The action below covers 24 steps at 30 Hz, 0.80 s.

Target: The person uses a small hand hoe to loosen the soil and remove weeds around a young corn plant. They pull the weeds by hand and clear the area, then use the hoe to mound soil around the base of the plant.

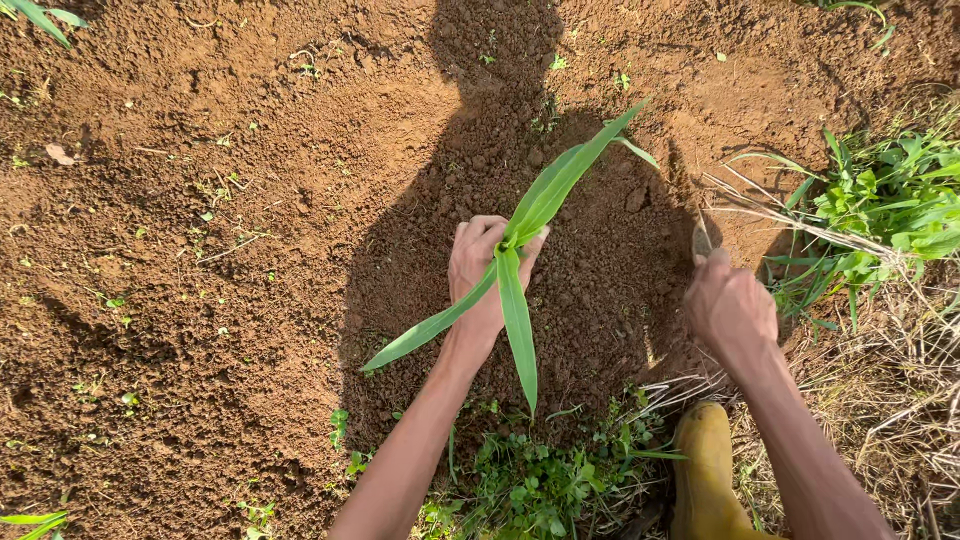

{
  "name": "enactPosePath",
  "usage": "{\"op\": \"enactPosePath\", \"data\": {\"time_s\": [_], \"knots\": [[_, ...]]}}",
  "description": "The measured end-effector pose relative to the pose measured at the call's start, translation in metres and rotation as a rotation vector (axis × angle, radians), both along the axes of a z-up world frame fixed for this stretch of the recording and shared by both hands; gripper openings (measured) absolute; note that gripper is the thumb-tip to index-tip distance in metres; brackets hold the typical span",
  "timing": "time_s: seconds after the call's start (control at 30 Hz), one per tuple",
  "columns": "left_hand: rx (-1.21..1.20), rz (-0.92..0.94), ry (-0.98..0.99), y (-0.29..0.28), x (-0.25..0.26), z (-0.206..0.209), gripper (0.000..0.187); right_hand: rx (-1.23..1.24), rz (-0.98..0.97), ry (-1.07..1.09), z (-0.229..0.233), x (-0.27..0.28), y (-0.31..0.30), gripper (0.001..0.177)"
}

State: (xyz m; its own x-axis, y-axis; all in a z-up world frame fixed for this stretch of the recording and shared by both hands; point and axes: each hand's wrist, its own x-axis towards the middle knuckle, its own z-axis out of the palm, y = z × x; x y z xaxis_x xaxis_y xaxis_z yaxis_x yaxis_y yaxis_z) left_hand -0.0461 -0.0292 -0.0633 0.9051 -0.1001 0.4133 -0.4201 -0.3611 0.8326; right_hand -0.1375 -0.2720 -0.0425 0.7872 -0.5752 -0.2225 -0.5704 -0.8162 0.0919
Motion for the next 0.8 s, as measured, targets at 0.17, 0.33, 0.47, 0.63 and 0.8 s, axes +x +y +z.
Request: {"op": "enactPosePath", "data": {"time_s": [0.17,0.33,0.47,0.63,0.8], "knots": [[-0.165,-0.066,0.093,-0.001,0.006,0.001,0.018,0.119,0.074,0.025,-0.012,-0.003,0.042,0.044],[-0.256,-0.154,0.213,0.011,0.009,0.01,0.015,0.182,0.202,0.168,0.011,-0.013,0.084,0.045],[-0.202,-0.27,0.354,0.018,0.014,0.025,0.013,0.291,0.224,0.064,0.013,-0.006,0.064,0.044],[-0.06,-0.355,0.454,0.024,0.01,0.047,0.011,0.082,0.196,-0.061,-0.005,0.047,-0.023,0.046],[0.063,-0.357,0.499,0.016,0.005,0.069,0.01,-0.146,0.247,-0.04,-0.027,0.096,-0.061,0.046]]}}
